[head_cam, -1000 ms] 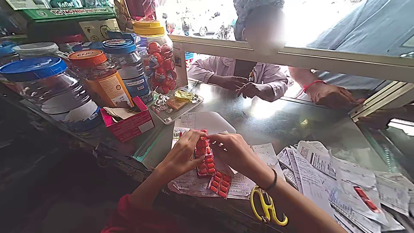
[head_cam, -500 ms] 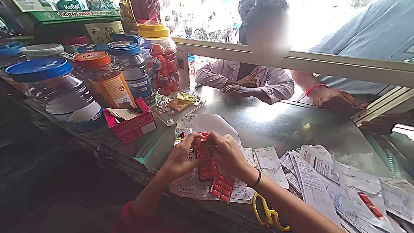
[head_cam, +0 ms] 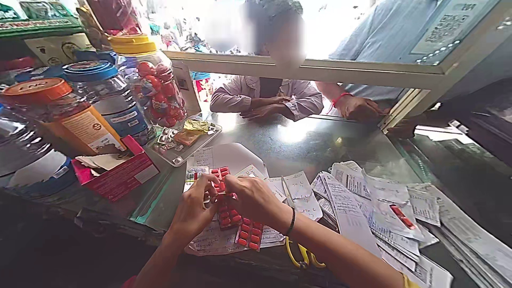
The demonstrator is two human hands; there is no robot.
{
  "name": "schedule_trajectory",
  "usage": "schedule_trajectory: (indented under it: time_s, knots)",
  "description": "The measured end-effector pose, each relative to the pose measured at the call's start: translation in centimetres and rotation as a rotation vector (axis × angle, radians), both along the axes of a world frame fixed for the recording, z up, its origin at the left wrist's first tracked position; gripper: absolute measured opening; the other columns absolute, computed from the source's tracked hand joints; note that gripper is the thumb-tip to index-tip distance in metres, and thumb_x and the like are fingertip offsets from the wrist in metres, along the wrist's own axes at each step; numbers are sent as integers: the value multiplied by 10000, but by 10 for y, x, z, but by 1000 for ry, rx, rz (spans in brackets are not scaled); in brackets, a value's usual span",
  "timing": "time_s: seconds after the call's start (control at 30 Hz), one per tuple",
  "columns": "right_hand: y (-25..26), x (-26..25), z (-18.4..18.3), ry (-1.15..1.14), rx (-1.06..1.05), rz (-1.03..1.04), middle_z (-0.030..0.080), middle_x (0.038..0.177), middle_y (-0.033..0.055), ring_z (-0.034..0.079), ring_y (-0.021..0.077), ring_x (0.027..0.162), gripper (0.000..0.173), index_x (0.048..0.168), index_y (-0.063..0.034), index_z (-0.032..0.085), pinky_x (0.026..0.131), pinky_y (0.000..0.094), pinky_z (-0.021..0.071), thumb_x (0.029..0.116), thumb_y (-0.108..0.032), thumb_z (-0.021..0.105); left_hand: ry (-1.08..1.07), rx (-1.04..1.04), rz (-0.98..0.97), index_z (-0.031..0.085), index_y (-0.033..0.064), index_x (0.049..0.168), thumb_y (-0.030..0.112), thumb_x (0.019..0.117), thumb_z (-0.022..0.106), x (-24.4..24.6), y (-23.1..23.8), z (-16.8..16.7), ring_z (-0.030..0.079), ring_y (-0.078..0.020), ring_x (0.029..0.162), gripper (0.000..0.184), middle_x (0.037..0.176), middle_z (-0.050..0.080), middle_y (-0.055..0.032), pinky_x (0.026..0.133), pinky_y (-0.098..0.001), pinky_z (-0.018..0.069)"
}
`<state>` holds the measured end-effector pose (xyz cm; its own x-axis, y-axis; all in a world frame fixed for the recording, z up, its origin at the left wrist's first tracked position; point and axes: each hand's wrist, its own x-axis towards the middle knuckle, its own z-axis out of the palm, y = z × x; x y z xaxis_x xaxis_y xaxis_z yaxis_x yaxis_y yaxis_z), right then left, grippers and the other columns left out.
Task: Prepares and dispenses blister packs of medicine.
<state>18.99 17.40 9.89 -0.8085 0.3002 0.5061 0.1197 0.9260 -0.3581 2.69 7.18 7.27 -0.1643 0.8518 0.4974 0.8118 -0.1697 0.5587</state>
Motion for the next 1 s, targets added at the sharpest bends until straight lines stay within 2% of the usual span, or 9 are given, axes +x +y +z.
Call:
schedule_trajectory:
  time_s: [0.17, 0.33, 0.53, 0.6, 0.67, 0.77, 0.83, 0.93, 1.0]
  knots:
    - [-1, 0, -3, 0, -158, -68, 644, 730, 140, 671, 294, 715, 184, 959, 49, 649, 635, 459, 498, 954, -134, 624, 105, 159, 60, 639, -8, 1102, 248, 821, 705, 8, -1, -8, 695, -187, 844, 386, 902, 714, -106, 755, -343, 557]
    - [9, 6, 10, -37, -449, -23, 606, 756, 127, 598, 233, 723, 114, 954, 67, 630, 673, 420, 466, 942, -46, 630, 160, 213, 23, 651, -4, 1064, 278, 862, 680, 7, 2, -10, 687, -195, 866, 349, 897, 714, -125, 782, -327, 539]
    - [10, 3, 15, -52, -601, -103, 564, 726, 87, 553, 190, 691, 99, 910, 35, 617, 646, 386, 430, 945, -58, 618, 232, 272, -37, 667, 0, 975, 193, 881, 651, 12, 4, -9, 642, -213, 893, 215, 863, 680, -135, 805, -275, 500]
    - [15, 0, 15, -69, -639, -105, 599, 764, 109, 572, 197, 707, 113, 986, 45, 627, 663, 386, 454, 968, -66, 624, 282, 315, -70, 650, 31, 915, 148, 927, 611, 18, 3, -8, 641, -204, 927, 124, 841, 679, -114, 847, -241, 492]
    - [16, -2, 16, -96, -629, -80, 647, 831, 147, 610, 228, 751, 166, 1094, 57, 635, 708, 413, 486, 978, -63, 627, 333, 345, -73, 671, 26, 876, 131, 946, 588, 23, 3, -7, 658, -232, 921, 151, 826, 703, -119, 853, -255, 496]
    - [10, -3, 17, -98, -669, -115, 662, 888, 165, 639, 252, 817, 200, 1141, 59, 627, 762, 437, 501, 1017, -88, 574, 285, 314, -14, 708, -14, 938, 166, 895, 634, 20, 5, -9, 665, -288, 940, 199, 903, 720, -172, 861, -330, 505]
    - [10, -3, 19, -101, -836, -172, 691, 965, 154, 684, 202, 869, 262, 1214, 45, 573, 809, 382, 535, 1086, -167, 486, 234, 268, 0, 685, -38, 1046, 239, 879, 650, 14, 6, -11, 665, -332, 984, 325, 1025, 702, -222, 876, -407, 519]
    - [14, -2, 20, 5, -1086, -164, 724, 1050, 156, 725, 146, 867, 316, 1323, 26, 489, 796, 305, 573, 1117, -202, 419, 187, 169, 6, 650, -41, 1185, 275, 905, 624, 10, 4, -13, 706, -305, 985, 422, 1122, 694, -218, 821, -410, 591]
    - [7, 9, 34, 9, -953, -147, 722, 1045, 143, 710, 168, 878, 278, 1305, 0, 503, 792, 346, 556, 1109, -188, 440, 212, 123, 2, 699, -15, 1162, 245, 932, 595, 10, 2, -11, 728, -326, 944, 362, 1079, 733, -194, 793, -457, 592]
